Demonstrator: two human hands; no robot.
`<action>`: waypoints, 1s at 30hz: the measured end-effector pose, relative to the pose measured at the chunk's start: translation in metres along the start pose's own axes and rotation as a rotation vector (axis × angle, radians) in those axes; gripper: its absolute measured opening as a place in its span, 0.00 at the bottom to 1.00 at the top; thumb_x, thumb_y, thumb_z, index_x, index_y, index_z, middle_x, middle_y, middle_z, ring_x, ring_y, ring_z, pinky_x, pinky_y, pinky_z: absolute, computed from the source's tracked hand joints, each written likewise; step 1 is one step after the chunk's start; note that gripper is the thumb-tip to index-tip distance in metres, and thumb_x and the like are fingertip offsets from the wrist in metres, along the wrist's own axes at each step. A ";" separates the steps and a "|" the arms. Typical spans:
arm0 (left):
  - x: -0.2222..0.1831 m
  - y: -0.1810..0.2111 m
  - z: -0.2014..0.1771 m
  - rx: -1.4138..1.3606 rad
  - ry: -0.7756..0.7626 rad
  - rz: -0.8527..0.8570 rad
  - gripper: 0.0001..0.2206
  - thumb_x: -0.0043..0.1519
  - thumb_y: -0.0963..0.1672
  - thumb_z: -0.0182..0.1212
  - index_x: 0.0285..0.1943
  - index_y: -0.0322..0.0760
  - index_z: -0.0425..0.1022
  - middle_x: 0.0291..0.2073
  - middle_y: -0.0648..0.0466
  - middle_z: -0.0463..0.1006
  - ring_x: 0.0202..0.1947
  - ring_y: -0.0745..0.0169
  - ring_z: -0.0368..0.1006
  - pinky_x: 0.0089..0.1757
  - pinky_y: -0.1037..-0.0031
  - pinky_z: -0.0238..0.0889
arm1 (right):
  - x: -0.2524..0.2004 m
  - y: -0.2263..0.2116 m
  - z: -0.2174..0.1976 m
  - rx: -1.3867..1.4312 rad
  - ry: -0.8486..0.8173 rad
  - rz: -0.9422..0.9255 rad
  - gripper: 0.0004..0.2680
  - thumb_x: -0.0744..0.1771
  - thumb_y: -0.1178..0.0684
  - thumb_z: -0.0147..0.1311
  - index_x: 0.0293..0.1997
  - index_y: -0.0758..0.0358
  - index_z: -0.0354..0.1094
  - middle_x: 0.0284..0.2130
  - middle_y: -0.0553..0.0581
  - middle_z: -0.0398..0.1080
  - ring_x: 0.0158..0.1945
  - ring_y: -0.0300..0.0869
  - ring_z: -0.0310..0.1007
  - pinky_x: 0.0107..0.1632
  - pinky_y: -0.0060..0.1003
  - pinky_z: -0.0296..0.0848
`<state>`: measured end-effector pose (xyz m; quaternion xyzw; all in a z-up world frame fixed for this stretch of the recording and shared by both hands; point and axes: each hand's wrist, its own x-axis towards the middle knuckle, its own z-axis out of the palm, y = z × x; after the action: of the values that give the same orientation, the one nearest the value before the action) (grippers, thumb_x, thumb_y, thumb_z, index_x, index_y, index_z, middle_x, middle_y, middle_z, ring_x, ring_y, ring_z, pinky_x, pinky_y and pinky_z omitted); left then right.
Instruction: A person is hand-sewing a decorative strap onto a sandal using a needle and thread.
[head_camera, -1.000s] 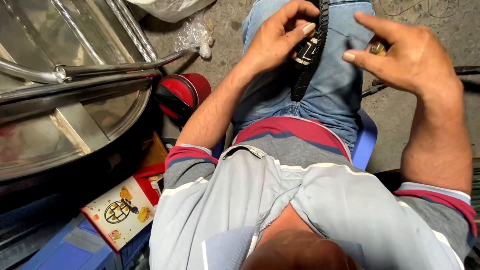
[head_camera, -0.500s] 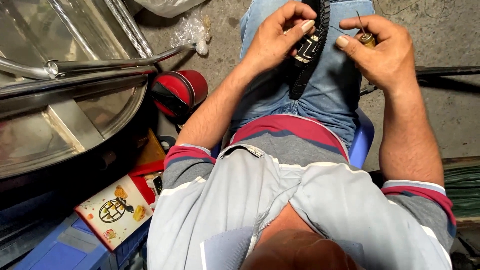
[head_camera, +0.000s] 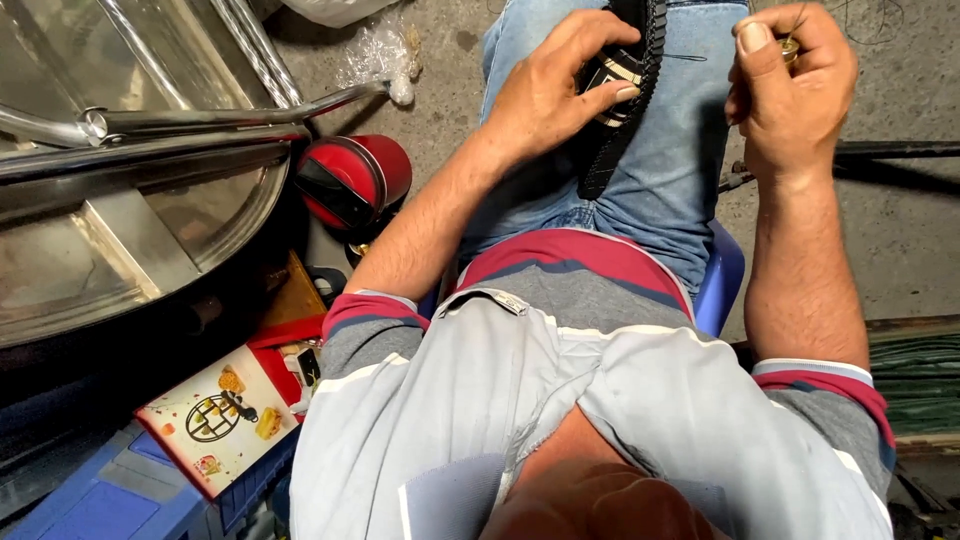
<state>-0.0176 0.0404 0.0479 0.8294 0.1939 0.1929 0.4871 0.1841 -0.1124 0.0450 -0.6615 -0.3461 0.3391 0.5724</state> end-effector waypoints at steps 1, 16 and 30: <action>-0.001 0.005 -0.001 -0.001 0.001 0.000 0.15 0.64 0.47 0.65 0.58 0.46 0.68 0.54 0.53 0.70 0.57 0.59 0.69 0.57 0.71 0.61 | -0.001 -0.005 0.001 -0.001 -0.001 0.000 0.10 0.75 0.49 0.53 0.47 0.67 0.63 0.23 0.57 0.62 0.21 0.38 0.62 0.23 0.29 0.57; -0.007 -0.001 0.007 0.051 -0.038 -0.059 0.24 0.64 0.53 0.66 0.66 0.55 0.60 0.60 0.56 0.64 0.62 0.59 0.68 0.55 0.66 0.69 | 0.000 -0.014 0.014 -0.247 -0.227 0.115 0.08 0.75 0.49 0.54 0.43 0.61 0.64 0.20 0.52 0.62 0.21 0.34 0.61 0.25 0.27 0.57; -0.007 -0.007 0.013 0.054 -0.037 -0.083 0.27 0.63 0.51 0.69 0.68 0.55 0.59 0.62 0.57 0.62 0.63 0.60 0.67 0.55 0.65 0.69 | 0.000 -0.025 -0.003 -0.297 -0.162 0.079 0.05 0.75 0.56 0.60 0.47 0.66 0.71 0.21 0.52 0.64 0.22 0.32 0.62 0.24 0.25 0.56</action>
<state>-0.0176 0.0308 0.0352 0.8369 0.2243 0.1520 0.4755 0.1852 -0.1114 0.0706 -0.7225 -0.4108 0.3587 0.4250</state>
